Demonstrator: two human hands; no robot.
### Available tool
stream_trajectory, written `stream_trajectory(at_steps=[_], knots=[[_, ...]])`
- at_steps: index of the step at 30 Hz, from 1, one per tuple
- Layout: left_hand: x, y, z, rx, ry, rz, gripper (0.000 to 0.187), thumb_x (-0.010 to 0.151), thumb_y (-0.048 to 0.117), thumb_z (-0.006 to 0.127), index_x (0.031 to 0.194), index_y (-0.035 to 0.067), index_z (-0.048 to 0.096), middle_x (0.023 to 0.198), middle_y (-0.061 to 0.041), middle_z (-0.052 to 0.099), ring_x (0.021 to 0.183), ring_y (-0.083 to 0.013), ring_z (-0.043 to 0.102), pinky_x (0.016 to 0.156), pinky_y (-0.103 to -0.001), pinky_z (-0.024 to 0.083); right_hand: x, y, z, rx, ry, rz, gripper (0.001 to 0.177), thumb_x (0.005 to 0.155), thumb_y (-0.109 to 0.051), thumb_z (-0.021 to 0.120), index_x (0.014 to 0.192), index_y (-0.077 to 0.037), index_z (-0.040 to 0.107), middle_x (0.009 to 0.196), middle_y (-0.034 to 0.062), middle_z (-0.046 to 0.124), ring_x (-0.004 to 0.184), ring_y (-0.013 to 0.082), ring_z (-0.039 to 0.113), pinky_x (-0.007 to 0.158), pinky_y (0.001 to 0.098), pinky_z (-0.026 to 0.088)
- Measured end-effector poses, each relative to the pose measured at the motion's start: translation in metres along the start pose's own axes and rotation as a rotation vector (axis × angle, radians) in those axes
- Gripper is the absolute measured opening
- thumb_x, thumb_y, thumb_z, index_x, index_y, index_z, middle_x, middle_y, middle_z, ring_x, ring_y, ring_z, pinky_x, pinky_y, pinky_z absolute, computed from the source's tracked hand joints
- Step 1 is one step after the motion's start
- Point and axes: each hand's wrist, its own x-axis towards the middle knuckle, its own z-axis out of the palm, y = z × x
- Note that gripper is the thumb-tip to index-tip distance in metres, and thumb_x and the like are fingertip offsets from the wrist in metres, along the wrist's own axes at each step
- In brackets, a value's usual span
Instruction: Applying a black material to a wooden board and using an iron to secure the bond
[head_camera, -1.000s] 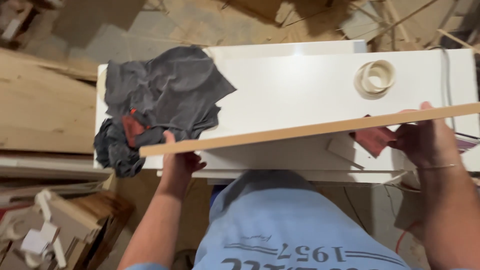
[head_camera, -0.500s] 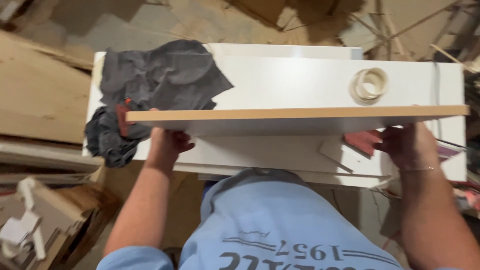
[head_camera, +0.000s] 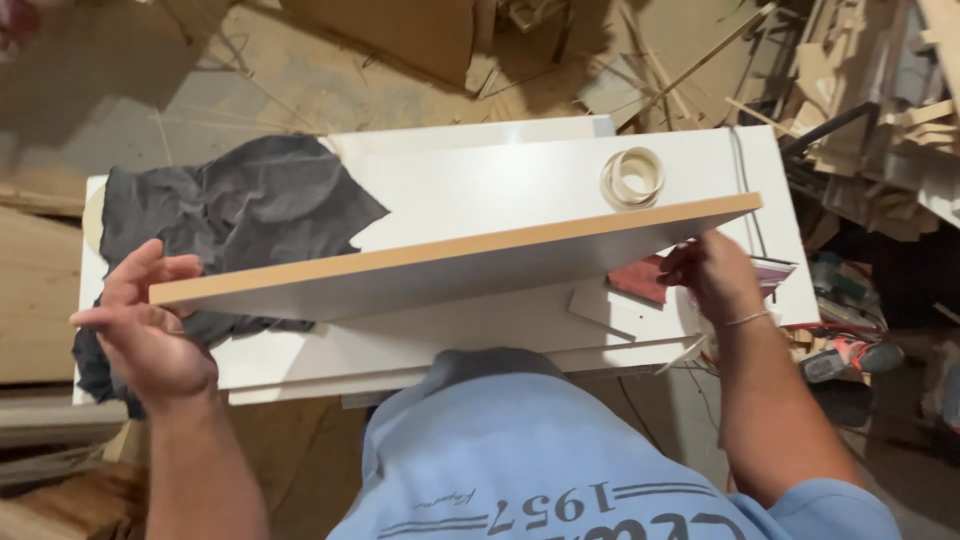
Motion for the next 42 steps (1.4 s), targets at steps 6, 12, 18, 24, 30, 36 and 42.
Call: stream_trajectory(at_steps=[6, 12, 18, 24, 30, 36, 42], knots=[[-0.001, -0.010, 0.008, -0.031, -0.071, 0.060, 0.013, 0.108, 0.009, 0.060, 0.100, 0.000, 0.067, 0.094, -0.012, 0.068, 0.079, -0.0217, 0.069, 0.077, -0.031, 0.056, -0.016, 0.012, 0.031, 0.141, 0.164, -0.025, 0.035, 0.101, -0.022, 0.045, 0.081, 0.004, 0.058, 0.077, 0.0214, 0.067, 0.060, 0.0288, 0.063, 0.059, 0.0392, 0.058], [0.004, -0.030, 0.003, 0.074, -0.001, 0.099, 0.008, 0.105, 0.008, 0.068, 0.103, 0.002, 0.072, 0.090, -0.009, 0.069, 0.083, -0.0158, 0.064, 0.079, -0.028, 0.051, 0.021, 0.142, 0.021, -1.054, 0.141, -0.212, 0.055, 0.098, -0.054, 0.058, 0.074, -0.006, 0.070, 0.093, 0.0212, 0.068, 0.085, 0.0455, 0.066, 0.074, 0.0561, 0.045], [-0.003, -0.016, 0.009, 0.191, 0.008, 0.056, 0.011, 0.112, 0.011, 0.067, 0.109, 0.005, 0.075, 0.096, -0.005, 0.069, 0.087, -0.0125, 0.062, 0.079, -0.026, 0.048, 0.026, 0.185, 0.019, -1.160, 0.203, -0.360, 0.028, 0.092, -0.026, 0.059, 0.104, -0.002, 0.068, 0.135, 0.0134, 0.063, 0.093, 0.0473, 0.065, 0.085, 0.0584, 0.053], [0.021, -0.094, -0.001, 0.069, 0.114, 0.277, 0.028, 0.122, 0.014, 0.068, 0.117, -0.012, 0.073, 0.092, -0.024, 0.066, 0.075, -0.0278, 0.064, 0.072, -0.035, 0.055, 0.039, 0.189, 0.021, -0.916, 0.317, -0.415, 0.028, 0.094, -0.014, 0.058, 0.114, 0.005, 0.063, 0.143, 0.0276, 0.056, 0.114, 0.0494, 0.063, 0.098, 0.0552, 0.050], [0.023, -0.034, -0.003, 0.137, 0.004, -0.217, 0.016, 0.106, 0.013, 0.050, 0.121, 0.006, 0.051, 0.081, -0.010, 0.058, 0.070, -0.0233, 0.067, 0.059, -0.033, 0.057, 0.047, 0.116, 0.036, -0.489, 0.361, -0.350, 0.053, 0.103, -0.020, 0.040, 0.147, 0.008, 0.045, 0.157, 0.0229, 0.042, 0.147, 0.0333, 0.037, 0.124, 0.0403, 0.024], [0.025, -0.002, -0.007, 0.339, -0.357, -0.167, 0.047, 0.109, 0.012, 0.036, 0.088, -0.021, 0.062, 0.071, -0.036, 0.062, 0.058, -0.0371, 0.058, 0.054, -0.038, 0.046, 0.026, 0.050, 0.046, -0.492, 0.167, 0.108, 0.041, 0.090, -0.032, 0.035, 0.116, -0.021, 0.065, 0.172, 0.0201, 0.007, 0.138, 0.0437, 0.047, 0.091, 0.0504, 0.045], [0.017, -0.052, -0.005, 0.212, -0.085, -0.119, 0.028, 0.119, 0.015, 0.039, 0.113, -0.003, 0.058, 0.100, -0.017, 0.068, 0.076, -0.0275, 0.068, 0.053, -0.032, 0.051, 0.019, 0.105, 0.047, 0.006, 0.569, -0.478, 0.024, 0.099, -0.012, 0.055, 0.119, -0.005, 0.067, 0.120, 0.0098, 0.066, 0.116, 0.0215, 0.061, 0.105, 0.0329, 0.045]])
